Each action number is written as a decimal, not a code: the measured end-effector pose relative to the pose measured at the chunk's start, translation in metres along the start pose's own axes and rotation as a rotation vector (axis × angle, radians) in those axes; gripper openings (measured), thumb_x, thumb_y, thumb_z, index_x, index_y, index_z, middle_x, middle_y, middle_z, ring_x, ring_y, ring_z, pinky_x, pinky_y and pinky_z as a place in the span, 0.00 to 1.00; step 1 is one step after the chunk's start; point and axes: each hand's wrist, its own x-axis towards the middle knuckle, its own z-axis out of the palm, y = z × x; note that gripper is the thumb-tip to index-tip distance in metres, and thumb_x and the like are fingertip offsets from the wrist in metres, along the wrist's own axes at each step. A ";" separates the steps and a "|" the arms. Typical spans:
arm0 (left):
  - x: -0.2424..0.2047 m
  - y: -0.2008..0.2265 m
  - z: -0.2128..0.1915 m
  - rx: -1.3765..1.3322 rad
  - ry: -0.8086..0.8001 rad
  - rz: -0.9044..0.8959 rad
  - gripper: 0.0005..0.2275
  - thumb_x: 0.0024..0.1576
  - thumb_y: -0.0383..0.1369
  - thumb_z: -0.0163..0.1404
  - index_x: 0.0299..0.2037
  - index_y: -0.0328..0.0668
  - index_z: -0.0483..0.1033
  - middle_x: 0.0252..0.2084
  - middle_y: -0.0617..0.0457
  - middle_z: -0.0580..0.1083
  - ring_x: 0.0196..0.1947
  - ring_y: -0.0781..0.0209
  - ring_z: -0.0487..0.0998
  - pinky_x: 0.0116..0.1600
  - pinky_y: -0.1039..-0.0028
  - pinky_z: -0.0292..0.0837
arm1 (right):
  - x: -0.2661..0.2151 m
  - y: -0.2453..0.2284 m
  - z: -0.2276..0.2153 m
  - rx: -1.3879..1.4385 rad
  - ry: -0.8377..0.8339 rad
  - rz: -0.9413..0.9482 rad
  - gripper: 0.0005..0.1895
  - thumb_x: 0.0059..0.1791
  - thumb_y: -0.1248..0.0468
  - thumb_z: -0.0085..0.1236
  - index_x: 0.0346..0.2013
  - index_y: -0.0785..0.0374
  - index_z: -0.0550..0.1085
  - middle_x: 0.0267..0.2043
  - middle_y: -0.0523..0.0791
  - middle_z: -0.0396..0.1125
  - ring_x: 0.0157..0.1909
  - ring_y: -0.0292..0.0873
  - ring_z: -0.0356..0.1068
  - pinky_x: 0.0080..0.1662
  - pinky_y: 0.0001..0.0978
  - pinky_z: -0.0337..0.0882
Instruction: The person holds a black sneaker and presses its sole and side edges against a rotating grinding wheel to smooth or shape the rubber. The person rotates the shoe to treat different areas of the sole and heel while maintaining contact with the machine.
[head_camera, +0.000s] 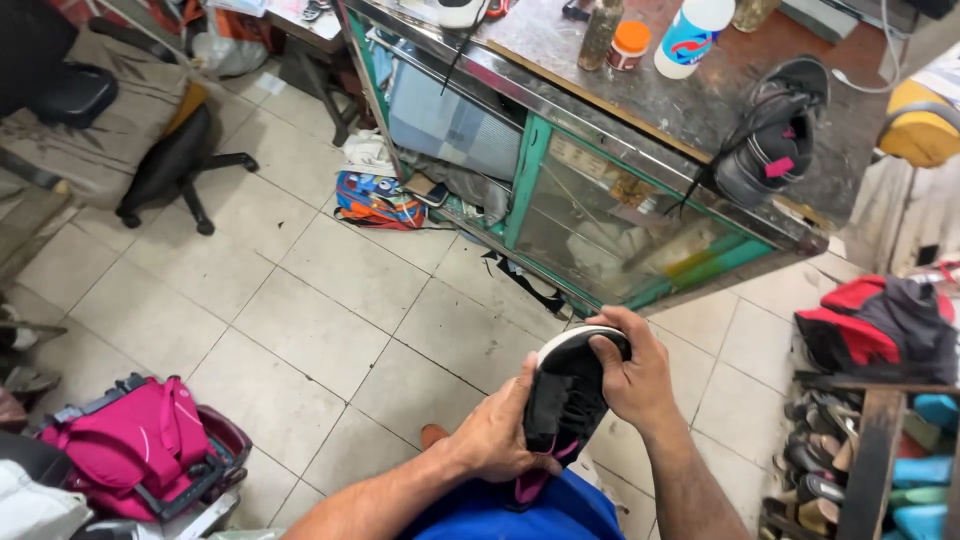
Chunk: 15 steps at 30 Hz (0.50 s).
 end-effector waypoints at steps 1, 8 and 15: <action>0.008 0.013 -0.002 0.001 0.012 -0.010 0.65 0.39 0.50 0.66 0.72 0.53 0.17 0.69 0.32 0.56 0.67 0.33 0.62 0.64 0.53 0.62 | 0.003 0.003 -0.005 0.010 -0.010 -0.007 0.18 0.53 0.58 0.55 0.56 0.56 0.68 0.48 0.43 0.76 0.51 0.45 0.76 0.55 0.41 0.72; 0.081 0.063 -0.006 -0.042 0.057 -0.207 0.61 0.32 0.47 0.66 0.75 0.54 0.34 0.66 0.43 0.65 0.64 0.46 0.68 0.64 0.65 0.63 | 0.040 0.048 -0.050 0.138 0.121 -0.023 0.20 0.51 0.58 0.56 0.55 0.61 0.68 0.54 0.45 0.66 0.50 0.41 0.70 0.55 0.32 0.69; 0.150 0.000 -0.088 -0.126 0.661 -0.237 0.65 0.24 0.64 0.62 0.75 0.46 0.44 0.61 0.47 0.64 0.60 0.53 0.70 0.61 0.63 0.69 | 0.042 0.131 -0.085 0.283 0.168 0.087 0.34 0.47 0.69 0.60 0.65 0.68 0.59 0.59 0.57 0.66 0.54 0.48 0.69 0.56 0.36 0.71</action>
